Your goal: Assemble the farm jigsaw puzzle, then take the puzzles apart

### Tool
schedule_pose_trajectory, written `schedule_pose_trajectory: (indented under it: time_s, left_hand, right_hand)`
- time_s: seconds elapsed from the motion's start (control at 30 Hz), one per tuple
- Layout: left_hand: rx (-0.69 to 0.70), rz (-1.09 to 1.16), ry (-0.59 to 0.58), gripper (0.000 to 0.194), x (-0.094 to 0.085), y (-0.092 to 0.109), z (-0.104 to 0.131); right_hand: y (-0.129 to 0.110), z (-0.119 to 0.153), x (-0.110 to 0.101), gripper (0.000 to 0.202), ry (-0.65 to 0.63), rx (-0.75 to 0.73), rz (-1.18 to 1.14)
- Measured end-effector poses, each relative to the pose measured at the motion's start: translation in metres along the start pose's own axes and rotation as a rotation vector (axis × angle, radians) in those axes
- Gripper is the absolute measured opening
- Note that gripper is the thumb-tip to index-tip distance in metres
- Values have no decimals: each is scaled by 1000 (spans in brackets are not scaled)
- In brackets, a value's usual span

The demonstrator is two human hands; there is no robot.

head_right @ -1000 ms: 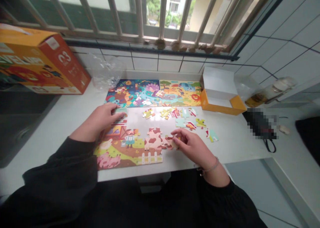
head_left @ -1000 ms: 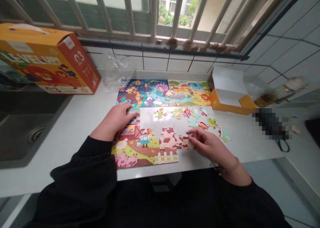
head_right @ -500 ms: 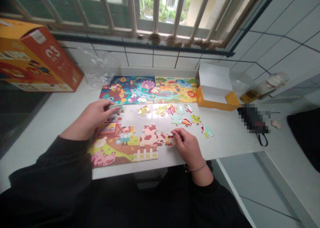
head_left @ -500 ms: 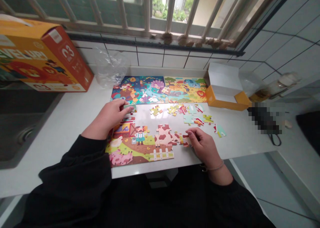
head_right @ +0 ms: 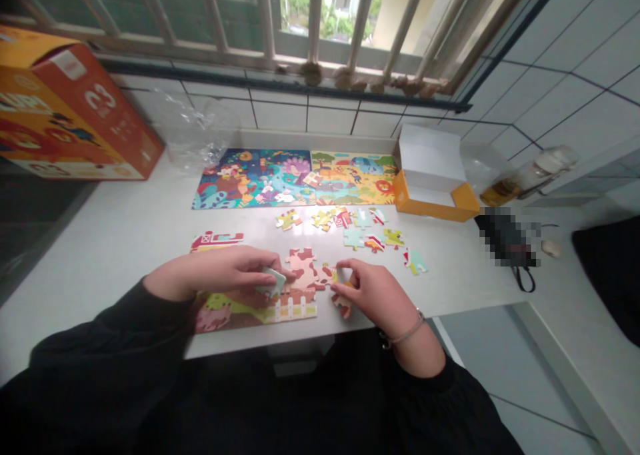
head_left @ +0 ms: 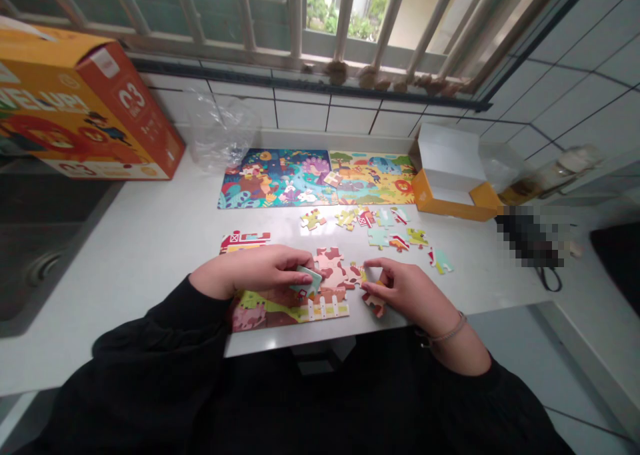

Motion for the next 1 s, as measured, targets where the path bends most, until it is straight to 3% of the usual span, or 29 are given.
schedule_pose_trajectory:
  time_s: [0.07,0.2,0.47,0.73,0.87,1.0]
  left_hand:
    - [6,25,-108,40,7,-2,-1]
    - [21,-6,-77,37,7,-4,-3]
    - [51,-15,-77,39,10,-7,-7]
    - [105,-49,-52,47,10,-9,-8]
    - [115,-65,-35,50,9,-7,-6]
    - [125,-40,-45,48,10,-3,-4]
  right_hand:
    - [-3,-2,1,39,-13,9,-19]
    - [-2,-7,2,36,-36,62,-95]
    - [7,-15,19,47,-70,204,-565]
    - [-3,-30,19,51,-147,214,-642]
    - [0,-32,19,48,-245,186,-540]
    - [3,-33,15,45,-252,184,-441]
Point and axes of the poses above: each hand's wrist, its own z-axis away from the middle knuckle, its own x-axis out of the palm, y = z × x, the point moved 7 cm from there along -z, towards the middle knuckle, and after that the axes turned 15 degrees about -x, right-handed, at the moved point
